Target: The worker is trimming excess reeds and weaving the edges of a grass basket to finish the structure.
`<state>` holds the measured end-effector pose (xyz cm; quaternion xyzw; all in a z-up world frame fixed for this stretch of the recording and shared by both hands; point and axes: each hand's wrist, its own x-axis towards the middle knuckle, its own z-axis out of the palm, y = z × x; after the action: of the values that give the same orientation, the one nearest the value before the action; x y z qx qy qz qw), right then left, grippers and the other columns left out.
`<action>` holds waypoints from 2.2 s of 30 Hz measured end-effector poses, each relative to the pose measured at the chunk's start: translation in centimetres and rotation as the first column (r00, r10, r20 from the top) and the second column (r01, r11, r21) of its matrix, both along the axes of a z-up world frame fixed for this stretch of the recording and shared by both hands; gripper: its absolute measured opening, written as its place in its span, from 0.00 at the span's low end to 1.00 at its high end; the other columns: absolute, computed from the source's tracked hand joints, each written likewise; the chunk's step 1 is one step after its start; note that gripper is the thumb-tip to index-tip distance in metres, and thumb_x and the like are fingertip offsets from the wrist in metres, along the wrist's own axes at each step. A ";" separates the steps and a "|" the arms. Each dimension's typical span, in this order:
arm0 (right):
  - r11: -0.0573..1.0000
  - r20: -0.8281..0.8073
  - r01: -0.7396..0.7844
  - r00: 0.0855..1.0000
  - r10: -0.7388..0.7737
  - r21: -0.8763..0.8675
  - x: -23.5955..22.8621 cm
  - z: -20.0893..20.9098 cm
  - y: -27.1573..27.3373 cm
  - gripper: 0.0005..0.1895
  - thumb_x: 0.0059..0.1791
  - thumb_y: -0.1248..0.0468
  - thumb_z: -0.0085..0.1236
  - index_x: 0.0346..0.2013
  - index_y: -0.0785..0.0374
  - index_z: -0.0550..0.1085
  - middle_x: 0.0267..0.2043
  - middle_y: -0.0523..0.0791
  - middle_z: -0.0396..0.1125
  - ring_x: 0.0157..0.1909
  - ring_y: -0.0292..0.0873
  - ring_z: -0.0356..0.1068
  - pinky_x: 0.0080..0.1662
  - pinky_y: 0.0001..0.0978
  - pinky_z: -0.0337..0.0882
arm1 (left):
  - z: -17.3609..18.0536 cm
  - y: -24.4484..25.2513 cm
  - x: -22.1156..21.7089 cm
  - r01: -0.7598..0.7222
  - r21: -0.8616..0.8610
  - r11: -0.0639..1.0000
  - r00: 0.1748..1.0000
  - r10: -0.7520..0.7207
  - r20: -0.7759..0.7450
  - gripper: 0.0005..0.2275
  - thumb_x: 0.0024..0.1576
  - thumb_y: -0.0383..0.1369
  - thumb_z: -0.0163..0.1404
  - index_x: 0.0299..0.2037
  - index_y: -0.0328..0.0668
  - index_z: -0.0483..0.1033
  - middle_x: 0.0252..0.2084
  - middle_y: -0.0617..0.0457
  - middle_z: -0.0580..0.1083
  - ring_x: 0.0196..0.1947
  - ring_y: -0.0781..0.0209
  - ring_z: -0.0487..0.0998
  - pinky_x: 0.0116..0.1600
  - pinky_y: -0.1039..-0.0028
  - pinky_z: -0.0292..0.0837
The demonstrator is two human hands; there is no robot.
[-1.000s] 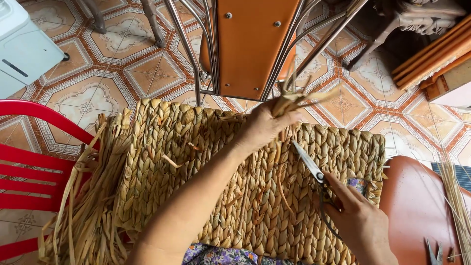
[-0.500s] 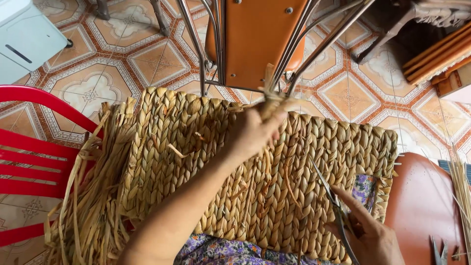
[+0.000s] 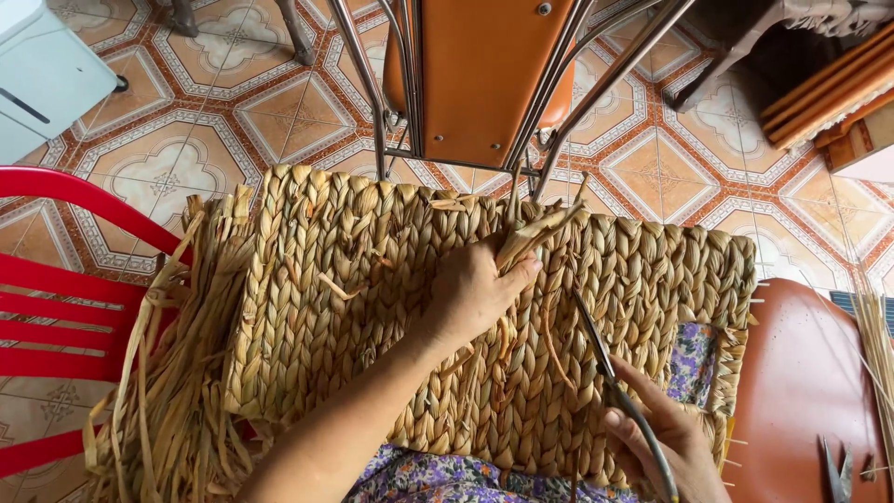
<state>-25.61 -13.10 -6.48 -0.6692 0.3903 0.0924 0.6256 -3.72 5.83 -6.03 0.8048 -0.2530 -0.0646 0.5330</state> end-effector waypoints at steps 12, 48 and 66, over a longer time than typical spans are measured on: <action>0.973 -0.033 0.124 0.992 -0.120 0.194 2.0 4.0 2.3 0.32 0.47 0.56 0.60 0.64 0.60 0.66 0.16 0.45 0.57 0.13 0.38 0.52 0.16 0.31 0.49 | 3.1 -7.4 7.4 0.297 0.449 0.843 0.947 -0.319 -0.027 0.20 0.60 0.46 0.56 0.47 0.35 0.71 0.32 0.49 0.75 0.26 0.59 0.78 0.34 0.67 0.80; 0.996 0.273 -0.001 0.962 -0.022 0.084 -10.1 -8.6 -5.9 0.36 0.53 0.69 0.60 0.76 0.62 0.61 0.24 0.45 0.63 0.20 0.35 0.62 0.21 0.29 0.61 | 0.3 -10.7 2.7 0.209 0.258 0.943 0.837 -0.309 0.452 0.25 0.45 0.47 0.67 0.40 0.36 0.71 0.35 0.50 0.76 0.34 0.59 0.76 0.46 0.64 0.74; 0.986 0.223 -0.094 0.973 0.062 0.137 -8.1 -7.7 -5.2 0.40 0.51 0.70 0.62 0.76 0.58 0.58 0.21 0.41 0.60 0.16 0.37 0.63 0.18 0.32 0.61 | -2.6 -12.1 2.5 0.169 0.431 0.886 0.811 -0.374 0.450 0.37 0.32 0.55 0.69 0.46 0.37 0.71 0.45 0.47 0.72 0.45 0.54 0.72 0.54 0.56 0.63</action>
<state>-33.71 -18.26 -14.16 -0.6424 0.2849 0.0717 0.7079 -1.21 -6.27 -8.62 0.8319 -0.4852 0.0322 0.2674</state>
